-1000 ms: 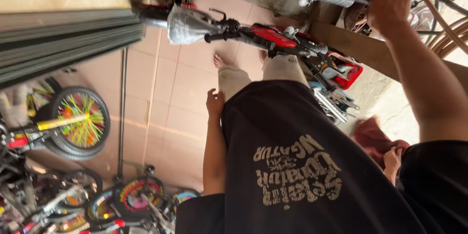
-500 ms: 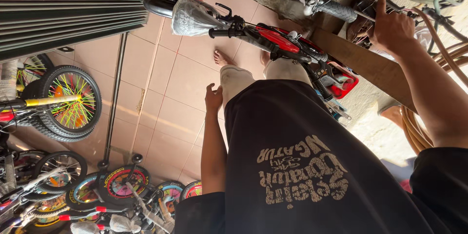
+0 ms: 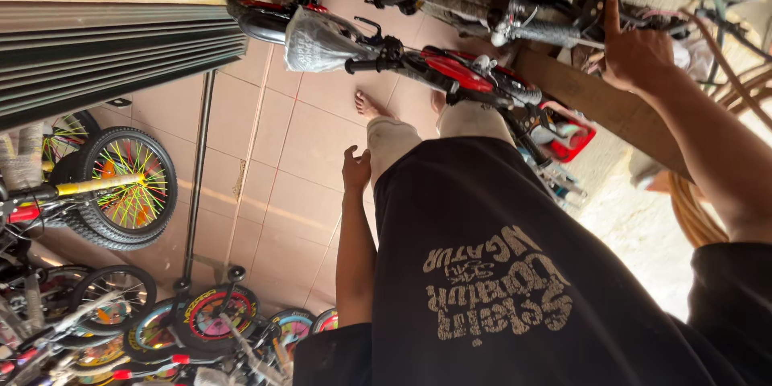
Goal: The person assembles and adjusts a red children's balance bike in a shop, using a hex key to tighten bolts on the handlebar and seat area while steadying the bike with the other hand. They turn the bike, reposition it, and briefly walk across the shop before resuming tightening.
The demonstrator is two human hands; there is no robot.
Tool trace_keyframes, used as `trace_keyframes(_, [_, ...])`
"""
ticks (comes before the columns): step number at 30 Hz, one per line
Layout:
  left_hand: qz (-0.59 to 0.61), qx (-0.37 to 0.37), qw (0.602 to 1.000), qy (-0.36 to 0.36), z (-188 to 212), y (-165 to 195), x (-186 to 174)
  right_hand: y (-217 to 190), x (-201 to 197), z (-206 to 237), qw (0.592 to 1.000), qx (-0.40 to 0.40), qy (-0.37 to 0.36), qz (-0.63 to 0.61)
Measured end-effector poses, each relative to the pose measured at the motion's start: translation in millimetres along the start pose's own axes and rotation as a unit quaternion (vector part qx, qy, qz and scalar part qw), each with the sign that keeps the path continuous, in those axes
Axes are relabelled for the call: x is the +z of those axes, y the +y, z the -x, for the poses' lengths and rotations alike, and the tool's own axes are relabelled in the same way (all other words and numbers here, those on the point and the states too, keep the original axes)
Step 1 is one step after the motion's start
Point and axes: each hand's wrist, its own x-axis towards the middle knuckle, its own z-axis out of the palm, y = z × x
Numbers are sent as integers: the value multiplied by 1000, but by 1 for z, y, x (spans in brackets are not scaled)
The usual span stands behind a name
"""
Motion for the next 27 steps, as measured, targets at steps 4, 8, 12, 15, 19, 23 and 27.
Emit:
trace_keyframes(4, [-18, 10, 1000, 9, 1, 5, -5, 0, -12, 0, 989, 57, -109, -76])
trace_keyframes(8, [-8, 24, 999, 21, 4, 11, -10, 0, -24, 2, 992, 40, -99, -64])
trace_keyframes(12, [-13, 80, 996, 34, 0, 31, -8, 4, -27, 1, 994, 32, -71, -71])
trace_keyframes(15, [22, 64, 997, 31, -2, 50, -2, 6, -27, 2, 997, 14, -39, -63])
trace_keyframes(19, [18, 88, 995, 32, 3, 65, 5, 5, -31, 2, 981, 76, -149, -101])
trace_keyframes(23, [6, 59, 998, 20, 10, 58, 6, 2, -27, 4, 991, 36, -107, -73])
trace_keyframes(27, [-10, 39, 999, 36, 19, 37, 1, -2, -10, 6, 997, -1, -46, -61])
